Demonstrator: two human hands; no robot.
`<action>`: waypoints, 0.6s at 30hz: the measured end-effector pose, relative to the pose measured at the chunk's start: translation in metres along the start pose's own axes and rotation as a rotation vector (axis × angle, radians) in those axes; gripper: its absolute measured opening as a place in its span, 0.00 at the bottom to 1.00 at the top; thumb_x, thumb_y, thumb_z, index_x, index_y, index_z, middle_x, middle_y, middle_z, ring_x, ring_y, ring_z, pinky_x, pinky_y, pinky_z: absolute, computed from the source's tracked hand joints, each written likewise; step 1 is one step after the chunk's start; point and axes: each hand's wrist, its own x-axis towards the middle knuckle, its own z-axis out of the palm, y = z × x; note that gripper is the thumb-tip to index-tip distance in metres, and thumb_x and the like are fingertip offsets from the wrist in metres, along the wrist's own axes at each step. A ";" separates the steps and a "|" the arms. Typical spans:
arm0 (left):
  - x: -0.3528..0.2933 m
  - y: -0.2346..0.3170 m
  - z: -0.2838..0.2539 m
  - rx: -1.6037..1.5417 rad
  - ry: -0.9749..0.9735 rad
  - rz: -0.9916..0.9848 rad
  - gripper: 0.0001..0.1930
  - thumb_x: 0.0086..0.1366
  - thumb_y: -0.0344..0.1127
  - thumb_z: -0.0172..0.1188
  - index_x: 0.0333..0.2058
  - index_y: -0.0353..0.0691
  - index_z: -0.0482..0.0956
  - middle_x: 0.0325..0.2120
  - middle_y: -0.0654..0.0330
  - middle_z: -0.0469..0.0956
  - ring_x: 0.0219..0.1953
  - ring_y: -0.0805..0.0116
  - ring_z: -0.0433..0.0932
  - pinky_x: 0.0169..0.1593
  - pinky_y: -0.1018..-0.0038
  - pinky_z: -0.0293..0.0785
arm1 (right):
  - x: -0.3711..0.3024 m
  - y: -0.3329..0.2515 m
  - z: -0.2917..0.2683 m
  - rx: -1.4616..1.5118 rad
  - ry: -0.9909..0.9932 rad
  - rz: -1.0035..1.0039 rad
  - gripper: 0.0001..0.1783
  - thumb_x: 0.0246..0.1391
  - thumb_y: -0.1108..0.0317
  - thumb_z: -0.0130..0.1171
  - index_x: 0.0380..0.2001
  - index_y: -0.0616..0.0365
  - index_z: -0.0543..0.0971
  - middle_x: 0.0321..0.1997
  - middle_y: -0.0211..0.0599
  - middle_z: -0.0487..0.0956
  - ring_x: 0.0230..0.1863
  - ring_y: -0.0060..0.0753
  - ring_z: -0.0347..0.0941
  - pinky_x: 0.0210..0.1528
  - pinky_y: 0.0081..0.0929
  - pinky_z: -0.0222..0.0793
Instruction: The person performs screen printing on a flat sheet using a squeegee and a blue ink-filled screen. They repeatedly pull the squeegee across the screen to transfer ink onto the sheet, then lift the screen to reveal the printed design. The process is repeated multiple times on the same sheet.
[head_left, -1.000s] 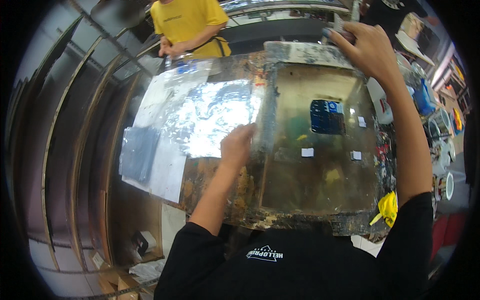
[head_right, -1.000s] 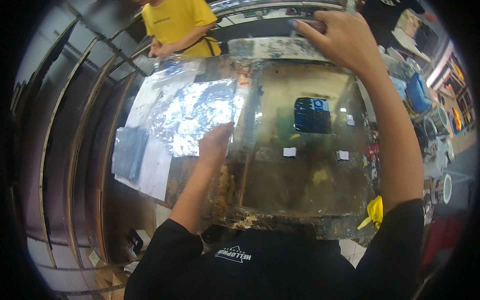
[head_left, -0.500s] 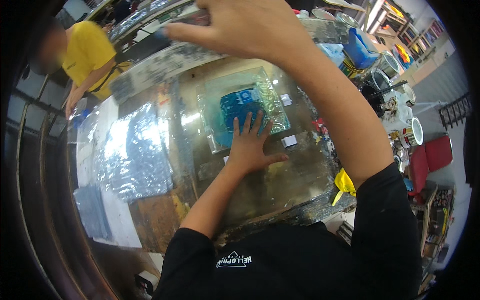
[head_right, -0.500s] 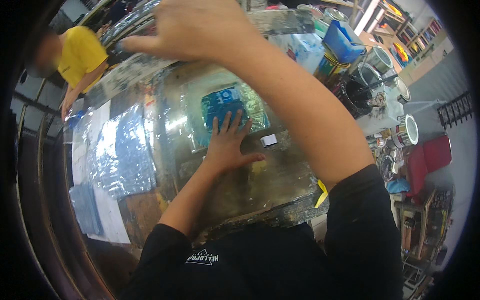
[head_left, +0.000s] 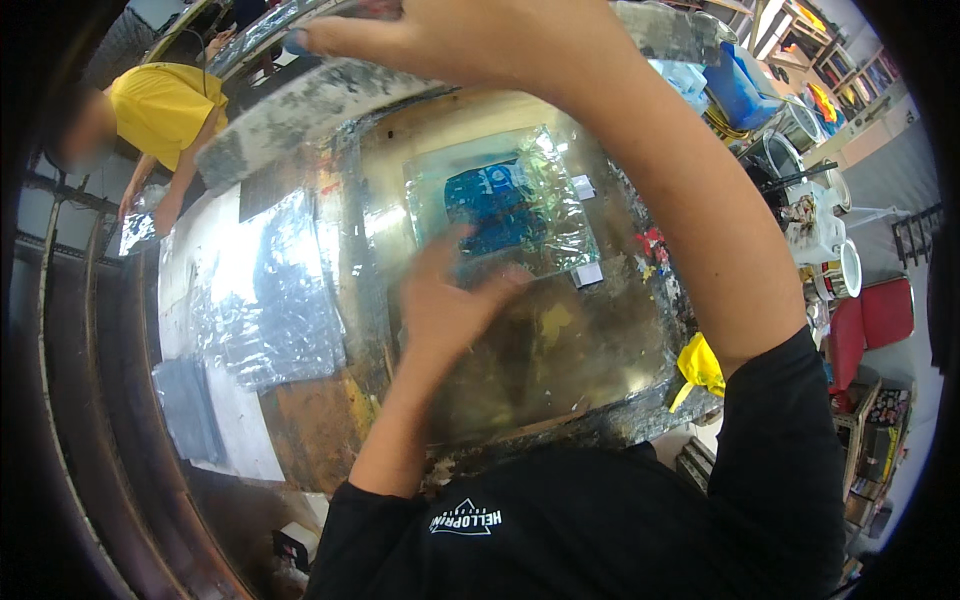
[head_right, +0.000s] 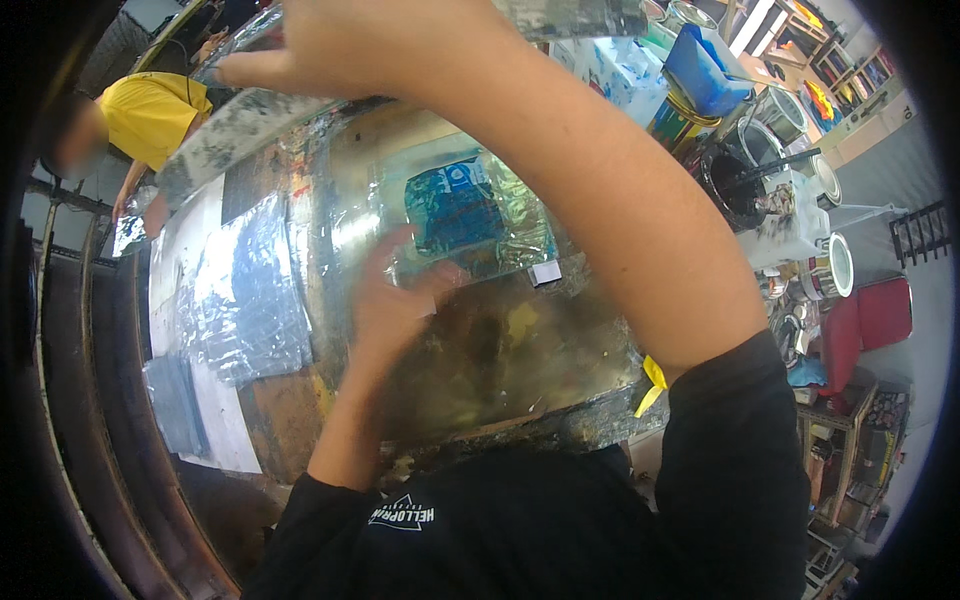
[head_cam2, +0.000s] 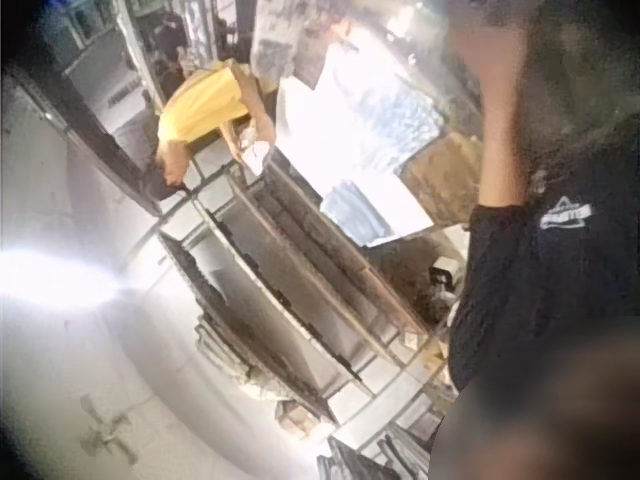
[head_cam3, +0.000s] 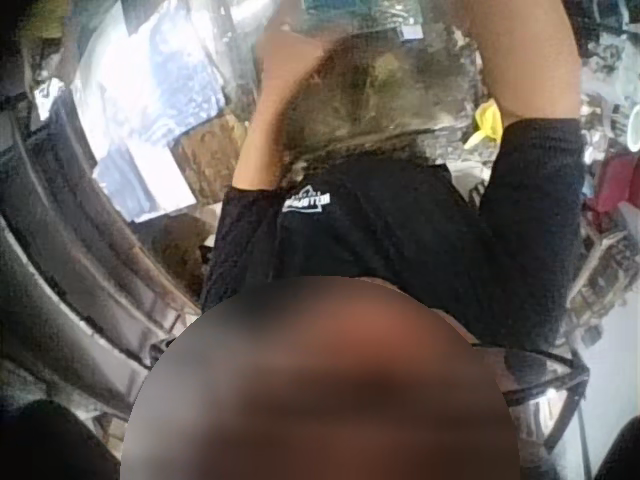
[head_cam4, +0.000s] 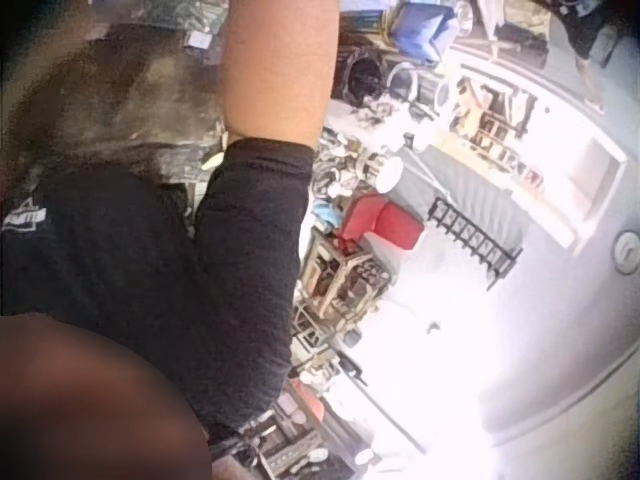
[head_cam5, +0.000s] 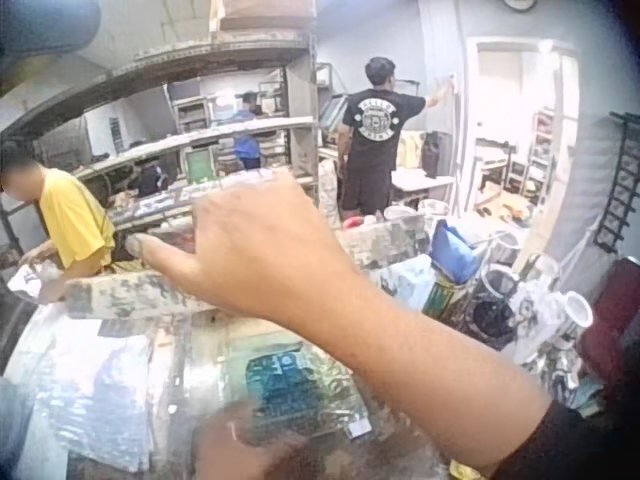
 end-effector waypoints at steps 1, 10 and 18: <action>0.004 -0.001 -0.028 -0.271 0.128 -0.329 0.40 0.55 0.45 0.82 0.63 0.36 0.76 0.52 0.53 0.84 0.56 0.60 0.81 0.63 0.62 0.75 | -0.003 -0.001 0.007 -0.009 0.133 -0.069 0.41 0.66 0.34 0.50 0.18 0.64 0.81 0.16 0.44 0.77 0.21 0.48 0.75 0.38 0.48 0.71; -0.067 -0.051 -0.050 -0.441 0.194 -0.340 0.36 0.45 0.40 0.88 0.51 0.34 0.81 0.44 0.56 0.84 0.46 0.62 0.84 0.50 0.67 0.80 | -0.164 -0.028 0.066 0.116 -0.635 0.132 0.16 0.49 0.72 0.63 0.44 0.56 0.80 0.44 0.46 0.80 0.48 0.54 0.75 0.51 0.51 0.72; -0.093 -0.099 -0.016 0.262 0.221 -0.176 0.53 0.34 0.56 0.88 0.60 0.39 0.78 0.41 0.56 0.68 0.48 0.51 0.69 0.54 0.56 0.68 | -0.243 -0.068 0.111 0.003 -0.547 0.287 0.18 0.51 0.68 0.68 0.46 0.47 0.80 0.41 0.34 0.81 0.46 0.42 0.78 0.55 0.51 0.64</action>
